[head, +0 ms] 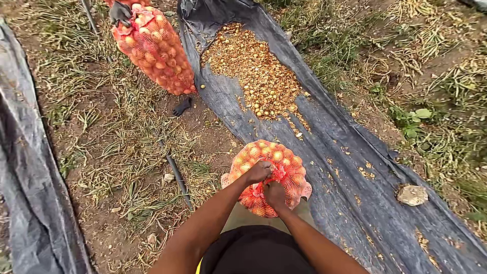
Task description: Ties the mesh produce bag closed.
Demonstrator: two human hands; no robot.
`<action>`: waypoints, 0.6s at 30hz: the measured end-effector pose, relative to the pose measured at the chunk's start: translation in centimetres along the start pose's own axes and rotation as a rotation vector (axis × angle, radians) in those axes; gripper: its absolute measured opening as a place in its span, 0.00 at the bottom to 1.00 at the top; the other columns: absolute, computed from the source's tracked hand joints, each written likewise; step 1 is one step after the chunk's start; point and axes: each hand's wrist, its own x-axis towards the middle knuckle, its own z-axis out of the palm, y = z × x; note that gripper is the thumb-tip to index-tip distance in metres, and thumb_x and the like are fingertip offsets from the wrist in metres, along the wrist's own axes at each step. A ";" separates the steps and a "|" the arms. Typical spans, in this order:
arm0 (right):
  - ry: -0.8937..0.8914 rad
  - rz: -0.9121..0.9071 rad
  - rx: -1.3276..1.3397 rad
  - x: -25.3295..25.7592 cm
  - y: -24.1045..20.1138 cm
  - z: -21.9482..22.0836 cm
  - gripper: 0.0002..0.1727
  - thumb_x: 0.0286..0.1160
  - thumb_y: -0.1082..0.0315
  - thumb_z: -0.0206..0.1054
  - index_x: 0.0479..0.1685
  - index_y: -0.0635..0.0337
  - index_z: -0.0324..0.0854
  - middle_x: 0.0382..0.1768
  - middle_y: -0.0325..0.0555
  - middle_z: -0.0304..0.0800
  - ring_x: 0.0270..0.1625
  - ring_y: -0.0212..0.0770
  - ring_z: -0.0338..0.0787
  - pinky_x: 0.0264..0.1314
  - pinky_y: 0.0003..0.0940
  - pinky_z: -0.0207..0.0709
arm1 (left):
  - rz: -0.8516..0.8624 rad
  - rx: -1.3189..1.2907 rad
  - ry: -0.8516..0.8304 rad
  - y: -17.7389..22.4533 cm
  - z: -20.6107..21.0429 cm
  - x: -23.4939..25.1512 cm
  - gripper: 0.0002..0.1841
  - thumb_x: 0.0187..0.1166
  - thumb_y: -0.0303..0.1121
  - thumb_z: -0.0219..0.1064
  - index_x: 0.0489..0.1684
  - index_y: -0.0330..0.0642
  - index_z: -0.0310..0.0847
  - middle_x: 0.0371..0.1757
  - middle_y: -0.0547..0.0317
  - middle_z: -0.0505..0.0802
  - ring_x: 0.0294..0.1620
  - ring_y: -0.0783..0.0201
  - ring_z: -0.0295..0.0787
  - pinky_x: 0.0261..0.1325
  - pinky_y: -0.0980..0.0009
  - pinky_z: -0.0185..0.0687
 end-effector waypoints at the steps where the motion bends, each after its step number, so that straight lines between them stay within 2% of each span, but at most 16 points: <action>1: -0.034 0.036 -0.005 0.0 -0.3 0.6 0.19 0.84 0.57 0.60 0.50 0.63 0.89 0.54 0.60 0.92 0.64 0.58 0.90 0.67 0.59 0.80 | -0.002 0.026 -0.008 0.0 -0.2 -0.1 0.13 0.89 0.30 0.54 0.33 0.34 0.78 0.24 0.60 0.77 0.26 0.68 0.72 0.36 0.68 0.72; 4: -0.077 0.071 -0.047 0.0 -1.8 0.3 0.17 0.83 0.59 0.58 0.53 0.62 0.86 0.57 0.59 0.91 0.64 0.57 0.90 0.64 0.59 0.81 | 0.010 0.048 0.008 -0.1 -0.5 -0.1 0.14 0.90 0.31 0.54 0.33 0.35 0.78 0.24 0.60 0.77 0.26 0.67 0.73 0.36 0.68 0.73; 6: 0.014 0.060 -0.045 -0.1 -2.1 0.1 0.18 0.85 0.57 0.57 0.50 0.62 0.88 0.54 0.59 0.92 0.61 0.58 0.91 0.61 0.60 0.82 | 0.017 0.040 0.012 0.0 -0.4 -0.1 0.14 0.91 0.31 0.54 0.33 0.35 0.79 0.24 0.60 0.77 0.26 0.68 0.72 0.37 0.68 0.72; 8: 0.061 0.039 -0.105 -0.1 -1.9 0.5 0.20 0.87 0.56 0.55 0.53 0.61 0.88 0.55 0.59 0.93 0.61 0.59 0.91 0.61 0.61 0.82 | 0.026 0.051 0.015 0.2 -0.3 0.2 0.14 0.91 0.31 0.54 0.33 0.35 0.78 0.24 0.60 0.76 0.26 0.67 0.72 0.36 0.67 0.72; 10: -0.017 0.041 -0.171 -0.7 -1.9 1.3 0.21 0.88 0.58 0.52 0.59 0.62 0.86 0.60 0.59 0.91 0.65 0.58 0.90 0.64 0.59 0.81 | 0.021 0.137 -0.024 0.2 -0.2 0.0 0.15 0.91 0.31 0.53 0.35 0.33 0.80 0.26 0.55 0.79 0.28 0.63 0.76 0.39 0.63 0.76; 12: -0.082 0.060 -0.156 -0.5 -2.0 0.8 0.20 0.86 0.58 0.55 0.61 0.61 0.85 0.61 0.58 0.90 0.66 0.57 0.89 0.65 0.59 0.81 | 0.033 0.228 -0.074 0.4 -0.2 -0.1 0.15 0.91 0.31 0.52 0.36 0.31 0.80 0.28 0.52 0.80 0.31 0.59 0.78 0.42 0.59 0.77; 14: -0.104 0.082 -0.110 0.0 -1.9 0.4 0.19 0.84 0.56 0.58 0.59 0.60 0.86 0.59 0.58 0.91 0.65 0.57 0.89 0.65 0.60 0.81 | 0.047 0.236 -0.074 0.3 0.0 -0.2 0.15 0.91 0.31 0.52 0.36 0.31 0.79 0.27 0.52 0.80 0.30 0.59 0.77 0.41 0.59 0.76; 18: -0.034 0.036 -0.164 -0.8 -0.9 1.8 0.20 0.88 0.57 0.52 0.55 0.60 0.87 0.56 0.58 0.92 0.63 0.57 0.91 0.61 0.59 0.82 | 0.048 0.209 -0.049 0.1 -0.1 -0.3 0.15 0.91 0.31 0.52 0.41 0.30 0.82 0.29 0.51 0.83 0.31 0.60 0.80 0.42 0.60 0.79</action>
